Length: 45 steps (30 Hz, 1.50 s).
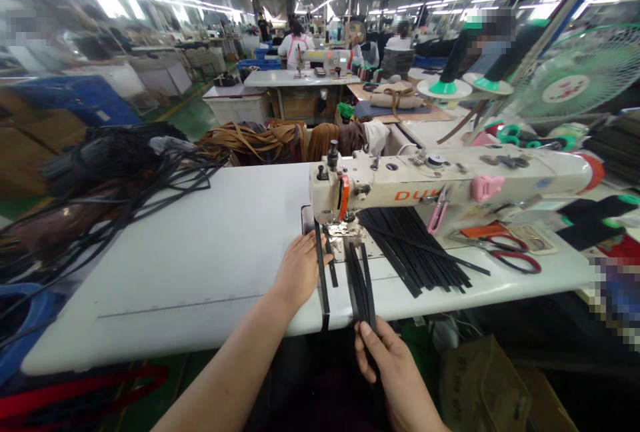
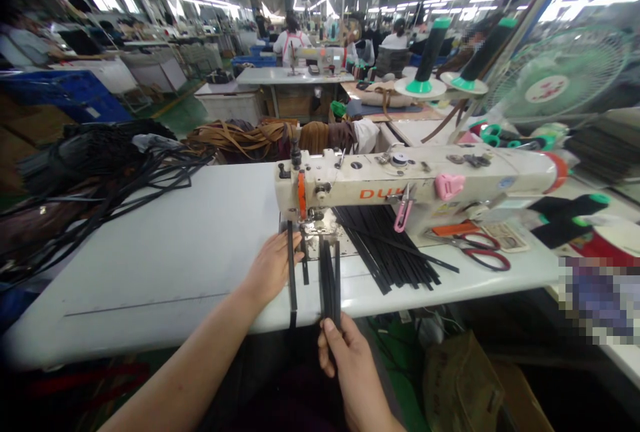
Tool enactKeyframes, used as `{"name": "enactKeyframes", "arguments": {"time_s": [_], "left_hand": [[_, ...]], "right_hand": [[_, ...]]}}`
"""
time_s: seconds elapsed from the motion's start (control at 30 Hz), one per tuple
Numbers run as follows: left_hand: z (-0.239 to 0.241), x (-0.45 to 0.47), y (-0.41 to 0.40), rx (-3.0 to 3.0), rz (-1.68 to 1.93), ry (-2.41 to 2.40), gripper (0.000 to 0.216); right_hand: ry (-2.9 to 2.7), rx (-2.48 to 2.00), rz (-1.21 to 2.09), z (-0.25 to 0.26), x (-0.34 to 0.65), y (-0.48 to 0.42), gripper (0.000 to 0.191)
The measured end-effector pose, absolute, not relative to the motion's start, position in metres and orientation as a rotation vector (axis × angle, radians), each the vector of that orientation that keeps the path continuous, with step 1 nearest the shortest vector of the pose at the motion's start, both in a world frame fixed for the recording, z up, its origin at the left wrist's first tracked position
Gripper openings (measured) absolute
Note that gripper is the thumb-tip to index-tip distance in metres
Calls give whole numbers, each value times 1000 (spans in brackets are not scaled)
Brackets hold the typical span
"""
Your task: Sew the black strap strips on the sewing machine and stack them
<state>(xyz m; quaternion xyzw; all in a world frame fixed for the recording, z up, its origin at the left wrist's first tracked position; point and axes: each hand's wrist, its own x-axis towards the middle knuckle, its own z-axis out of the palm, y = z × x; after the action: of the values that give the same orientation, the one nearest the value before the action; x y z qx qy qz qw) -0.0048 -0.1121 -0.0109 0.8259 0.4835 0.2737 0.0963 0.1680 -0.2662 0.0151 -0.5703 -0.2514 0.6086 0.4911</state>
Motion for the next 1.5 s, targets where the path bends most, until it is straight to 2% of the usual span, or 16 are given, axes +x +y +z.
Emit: {"name": "enactKeyframes", "arguments": {"time_s": [0.33, 0.6, 0.97, 1.2, 1.5], "left_hand": [[-14, -6, -112, 2465, 830, 1408, 32], [-15, -6, -111, 2461, 849, 1423, 32], [-16, -7, -109, 2503, 850, 1398, 30], [-15, -5, -107, 2507, 851, 1417, 34], [-19, -7, -100, 2394, 966, 1348, 29]], "right_hand": [[-547, -1378, 1569, 13, 170, -269, 52], [-508, -1323, 1553, 14, 172, -273, 44], [-557, -1391, 1556, 5, 171, -272, 64], [-597, -1386, 1593, 6, 173, -272, 66], [-633, -1373, 1637, 7, 169, -270, 67]]}}
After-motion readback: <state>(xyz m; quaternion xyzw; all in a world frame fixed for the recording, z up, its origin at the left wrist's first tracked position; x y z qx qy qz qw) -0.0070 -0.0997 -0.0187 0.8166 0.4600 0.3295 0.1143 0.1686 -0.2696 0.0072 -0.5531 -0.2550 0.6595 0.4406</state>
